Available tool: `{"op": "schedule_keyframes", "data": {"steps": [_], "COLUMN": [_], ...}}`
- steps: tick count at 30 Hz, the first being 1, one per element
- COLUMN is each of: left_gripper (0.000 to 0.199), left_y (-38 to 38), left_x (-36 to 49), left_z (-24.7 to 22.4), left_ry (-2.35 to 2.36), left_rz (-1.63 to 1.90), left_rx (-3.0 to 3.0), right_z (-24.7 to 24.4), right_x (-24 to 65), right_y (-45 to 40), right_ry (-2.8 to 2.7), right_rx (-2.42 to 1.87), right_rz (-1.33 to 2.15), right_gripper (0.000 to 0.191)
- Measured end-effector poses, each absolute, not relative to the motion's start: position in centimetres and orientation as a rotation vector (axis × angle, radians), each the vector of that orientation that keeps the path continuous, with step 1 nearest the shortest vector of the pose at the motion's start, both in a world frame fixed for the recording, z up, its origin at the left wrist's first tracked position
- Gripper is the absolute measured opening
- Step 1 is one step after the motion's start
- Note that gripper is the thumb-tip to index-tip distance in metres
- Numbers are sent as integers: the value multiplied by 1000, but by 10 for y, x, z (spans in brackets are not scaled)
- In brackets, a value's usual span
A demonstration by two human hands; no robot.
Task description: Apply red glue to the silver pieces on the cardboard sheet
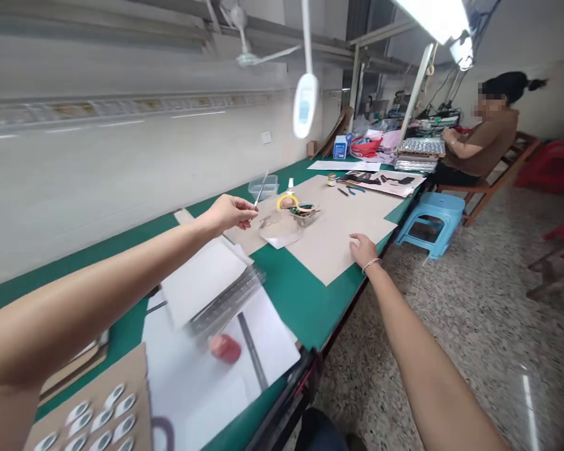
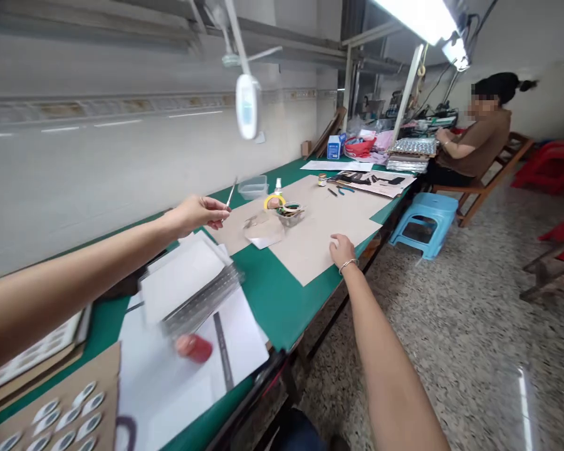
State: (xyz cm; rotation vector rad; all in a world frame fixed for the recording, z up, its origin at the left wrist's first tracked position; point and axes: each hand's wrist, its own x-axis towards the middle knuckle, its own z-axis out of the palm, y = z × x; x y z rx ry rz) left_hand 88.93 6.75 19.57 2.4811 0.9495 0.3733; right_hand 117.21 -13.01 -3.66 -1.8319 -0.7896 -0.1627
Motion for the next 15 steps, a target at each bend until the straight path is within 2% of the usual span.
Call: {"op": "schedule_keyframes", "data": {"steps": [6,9,15], "left_gripper": [19,33,37], "left_y": [-53,-102,-147], "left_x": [680,565,355], "left_z": [209,218,204], "left_ry": [866,872,1142], "left_rz": [629,836,1239], "left_rx": [1901,1843,1795], "right_z": [-30,-31,-43], "right_x": [977,882,787], "right_y": [-188,-202,-180], "right_ry": [-845,-946,-988], "right_rx": [-1647,-1587,-1624], "right_rz": [-145,-20,156], "right_gripper": [30,37,74]}}
